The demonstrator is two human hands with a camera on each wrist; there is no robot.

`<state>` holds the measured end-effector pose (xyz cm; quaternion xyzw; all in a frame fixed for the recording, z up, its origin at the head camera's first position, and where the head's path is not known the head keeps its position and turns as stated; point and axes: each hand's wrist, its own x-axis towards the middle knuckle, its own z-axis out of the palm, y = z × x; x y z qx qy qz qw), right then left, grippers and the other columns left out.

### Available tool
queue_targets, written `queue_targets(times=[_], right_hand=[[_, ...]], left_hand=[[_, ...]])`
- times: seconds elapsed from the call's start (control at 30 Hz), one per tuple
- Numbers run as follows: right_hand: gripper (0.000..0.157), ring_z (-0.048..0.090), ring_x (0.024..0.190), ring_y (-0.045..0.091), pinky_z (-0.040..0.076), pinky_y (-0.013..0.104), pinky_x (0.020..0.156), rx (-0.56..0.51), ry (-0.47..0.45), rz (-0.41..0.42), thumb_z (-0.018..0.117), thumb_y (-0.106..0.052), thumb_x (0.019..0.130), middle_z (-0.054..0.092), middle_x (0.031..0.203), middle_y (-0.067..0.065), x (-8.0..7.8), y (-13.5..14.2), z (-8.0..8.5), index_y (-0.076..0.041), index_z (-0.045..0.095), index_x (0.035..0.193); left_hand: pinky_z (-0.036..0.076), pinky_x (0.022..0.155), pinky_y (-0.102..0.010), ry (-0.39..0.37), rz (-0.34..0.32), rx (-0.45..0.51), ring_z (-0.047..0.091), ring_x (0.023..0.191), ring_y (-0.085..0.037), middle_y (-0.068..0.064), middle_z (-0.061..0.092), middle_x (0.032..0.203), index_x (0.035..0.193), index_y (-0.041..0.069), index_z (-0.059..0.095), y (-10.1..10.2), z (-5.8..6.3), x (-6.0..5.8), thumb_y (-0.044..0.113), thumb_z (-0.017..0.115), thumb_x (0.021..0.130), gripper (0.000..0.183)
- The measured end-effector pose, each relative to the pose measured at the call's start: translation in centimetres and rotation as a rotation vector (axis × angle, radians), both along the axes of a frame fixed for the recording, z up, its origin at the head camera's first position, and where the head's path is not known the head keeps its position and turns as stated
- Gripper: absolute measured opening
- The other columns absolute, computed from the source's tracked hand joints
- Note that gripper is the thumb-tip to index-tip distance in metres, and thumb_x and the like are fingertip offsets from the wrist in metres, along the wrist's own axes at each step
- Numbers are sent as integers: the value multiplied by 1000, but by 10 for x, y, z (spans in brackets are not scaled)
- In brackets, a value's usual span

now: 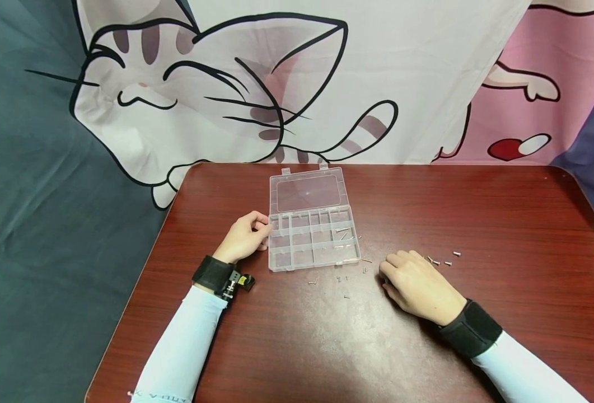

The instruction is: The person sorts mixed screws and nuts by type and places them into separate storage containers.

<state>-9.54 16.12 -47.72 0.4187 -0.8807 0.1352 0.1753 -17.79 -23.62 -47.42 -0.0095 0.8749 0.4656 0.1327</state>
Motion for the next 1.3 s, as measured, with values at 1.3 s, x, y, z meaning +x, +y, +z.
queue_targets(times=[1.3], right_hand=[[21,51,60,19,46,37,59,-34,-19,-17,74,0,64,47,66,-3,-25,-15,19,-13,59,71]], left_hand=[[63,67,-31,23,-8,-3,69,67,-16,-11,66,90,118,6,62,0,2,1,23,61,102,23]])
